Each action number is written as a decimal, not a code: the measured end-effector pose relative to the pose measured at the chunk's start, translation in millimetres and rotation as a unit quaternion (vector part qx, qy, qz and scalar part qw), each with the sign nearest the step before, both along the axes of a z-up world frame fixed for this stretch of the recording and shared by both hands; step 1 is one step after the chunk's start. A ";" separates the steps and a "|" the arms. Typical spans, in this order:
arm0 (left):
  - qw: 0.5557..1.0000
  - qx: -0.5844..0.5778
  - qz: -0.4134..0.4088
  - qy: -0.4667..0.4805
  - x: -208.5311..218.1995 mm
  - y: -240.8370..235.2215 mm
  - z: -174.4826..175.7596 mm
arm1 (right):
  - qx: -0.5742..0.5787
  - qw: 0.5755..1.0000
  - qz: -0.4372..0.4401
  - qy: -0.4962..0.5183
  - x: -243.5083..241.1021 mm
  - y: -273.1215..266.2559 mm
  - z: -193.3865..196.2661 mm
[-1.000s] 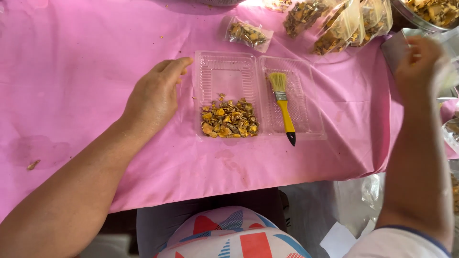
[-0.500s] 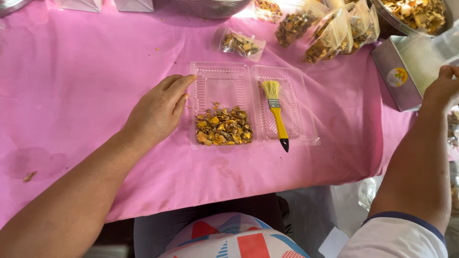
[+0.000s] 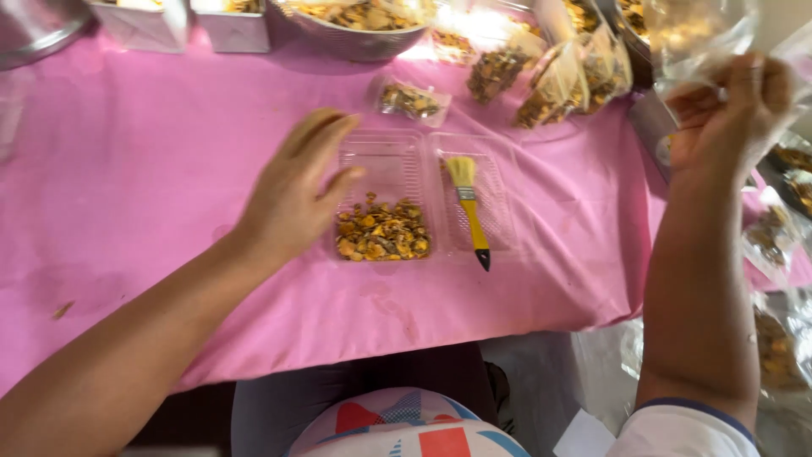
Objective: Portioning dried herbs from a container into small plastic bags using hands and a brush.
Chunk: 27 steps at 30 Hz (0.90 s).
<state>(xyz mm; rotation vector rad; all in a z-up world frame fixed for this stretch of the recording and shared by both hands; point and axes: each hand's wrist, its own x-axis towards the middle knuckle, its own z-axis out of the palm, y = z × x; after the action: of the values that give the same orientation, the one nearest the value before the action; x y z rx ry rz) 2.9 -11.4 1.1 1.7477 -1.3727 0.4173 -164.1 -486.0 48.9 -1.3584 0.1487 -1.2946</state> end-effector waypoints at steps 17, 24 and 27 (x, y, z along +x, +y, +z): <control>0.892 -0.045 -0.332 0.304 39.6 -35.3 45.5 | 0.225 0.817 0.506 0.160 116.7 238.0 -46.0; 0.963 0.023 -0.161 0.215 27.8 -35.6 44.9 | 0.049 0.874 0.426 0.229 107.8 244.6 -45.5; 0.982 0.108 0.100 -0.118 38.8 -47.7 26.2 | -0.090 0.937 0.268 0.206 103.1 244.5 -31.3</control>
<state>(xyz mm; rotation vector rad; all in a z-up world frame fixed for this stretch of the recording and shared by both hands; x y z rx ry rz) 41.7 -59.1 27.4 2.0779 -1.4552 0.6219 -61.0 -241.4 17.6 -1.6712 -0.0568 -0.5677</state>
